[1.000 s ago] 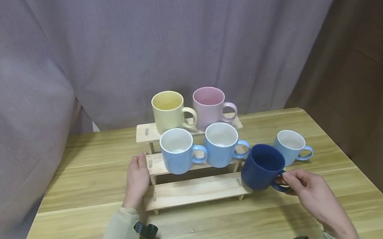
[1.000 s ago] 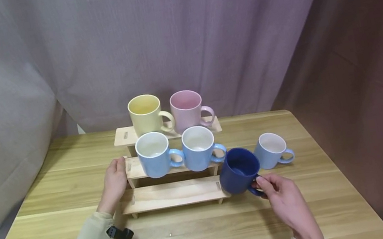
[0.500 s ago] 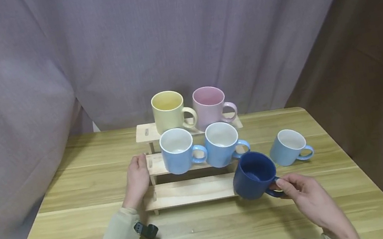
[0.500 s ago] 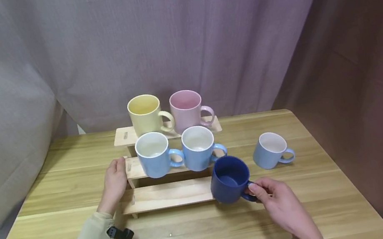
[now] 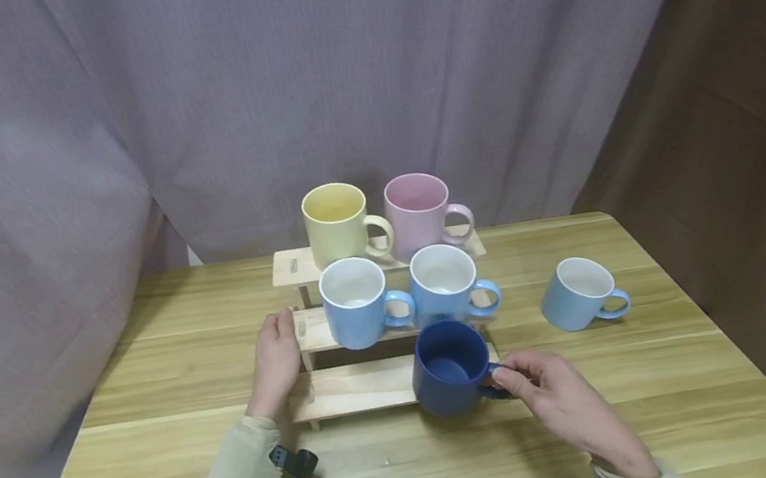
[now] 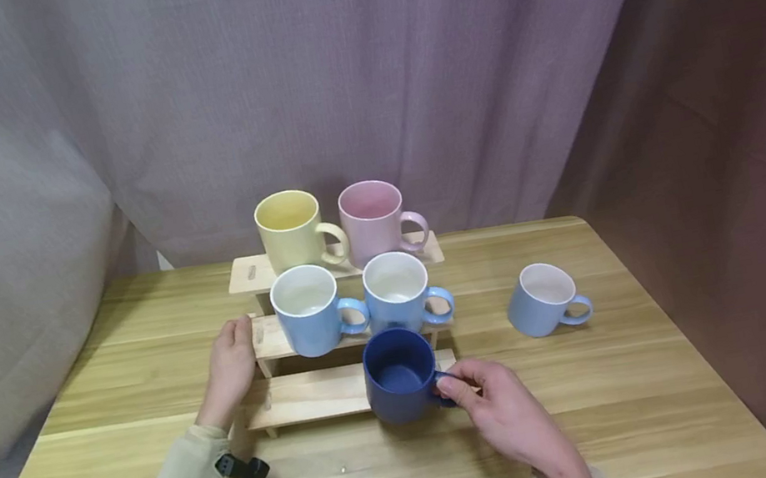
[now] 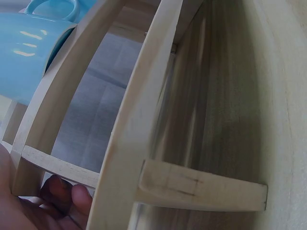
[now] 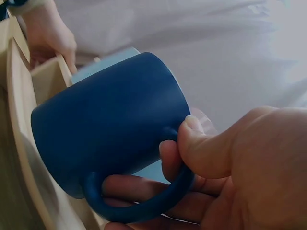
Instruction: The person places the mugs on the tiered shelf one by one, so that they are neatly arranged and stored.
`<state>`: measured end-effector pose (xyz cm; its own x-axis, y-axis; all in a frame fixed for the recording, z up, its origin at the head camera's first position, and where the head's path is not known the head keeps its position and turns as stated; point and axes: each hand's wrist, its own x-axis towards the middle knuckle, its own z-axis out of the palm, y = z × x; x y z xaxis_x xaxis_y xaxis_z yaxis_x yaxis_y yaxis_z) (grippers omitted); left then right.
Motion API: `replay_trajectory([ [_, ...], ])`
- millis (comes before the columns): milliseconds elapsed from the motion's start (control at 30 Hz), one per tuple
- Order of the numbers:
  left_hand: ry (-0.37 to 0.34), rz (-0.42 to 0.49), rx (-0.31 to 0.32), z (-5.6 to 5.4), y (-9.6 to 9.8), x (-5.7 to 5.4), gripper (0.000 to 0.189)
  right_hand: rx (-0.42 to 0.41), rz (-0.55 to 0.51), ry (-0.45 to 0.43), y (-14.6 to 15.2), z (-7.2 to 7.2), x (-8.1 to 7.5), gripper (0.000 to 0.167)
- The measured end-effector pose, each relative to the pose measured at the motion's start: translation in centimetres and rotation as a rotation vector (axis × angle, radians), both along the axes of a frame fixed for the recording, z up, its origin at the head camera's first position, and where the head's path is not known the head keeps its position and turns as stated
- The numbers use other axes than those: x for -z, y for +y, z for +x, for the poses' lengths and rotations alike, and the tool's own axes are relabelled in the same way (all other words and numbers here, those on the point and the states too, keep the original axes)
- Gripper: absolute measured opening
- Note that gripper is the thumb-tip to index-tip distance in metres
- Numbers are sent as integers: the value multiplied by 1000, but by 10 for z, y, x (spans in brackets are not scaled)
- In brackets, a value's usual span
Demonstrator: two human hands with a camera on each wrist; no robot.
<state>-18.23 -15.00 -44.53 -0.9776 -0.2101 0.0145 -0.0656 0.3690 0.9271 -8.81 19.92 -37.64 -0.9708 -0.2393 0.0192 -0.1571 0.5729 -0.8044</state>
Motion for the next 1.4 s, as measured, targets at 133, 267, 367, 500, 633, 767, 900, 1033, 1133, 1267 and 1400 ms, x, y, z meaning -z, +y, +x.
replay_trajectory([
  [133,1,4,0,0,0,2,54,-64,-15,35,-14,-4,4,16],
  [267,3,10,-5,0,0,1,54,-93,-26,48,-28,-9,9,17],
  [367,3,13,-6,0,0,0,54,-97,-28,52,-38,-12,13,17],
  [500,6,14,-8,0,1,0,53,-101,-27,56,-49,-15,20,17],
  [633,5,1,-12,-2,1,0,53,-96,-16,46,-58,-16,25,18],
  [767,5,3,-13,-2,1,1,53,-92,-20,42,-64,-18,29,21],
  [900,6,1,-15,-2,0,1,52,-93,-29,47,-67,-19,32,21],
  [1033,3,-1,-12,-1,1,-1,52,-87,-36,48,-70,-19,33,19],
  [1133,-2,4,-6,0,1,-1,50,-93,-56,43,-73,-19,32,20],
  [1267,-3,8,-5,0,0,-2,49,-107,-82,28,-76,-18,32,25],
  [1400,2,4,-5,-1,-1,-1,51,-109,-83,2,-77,-17,31,29],
])
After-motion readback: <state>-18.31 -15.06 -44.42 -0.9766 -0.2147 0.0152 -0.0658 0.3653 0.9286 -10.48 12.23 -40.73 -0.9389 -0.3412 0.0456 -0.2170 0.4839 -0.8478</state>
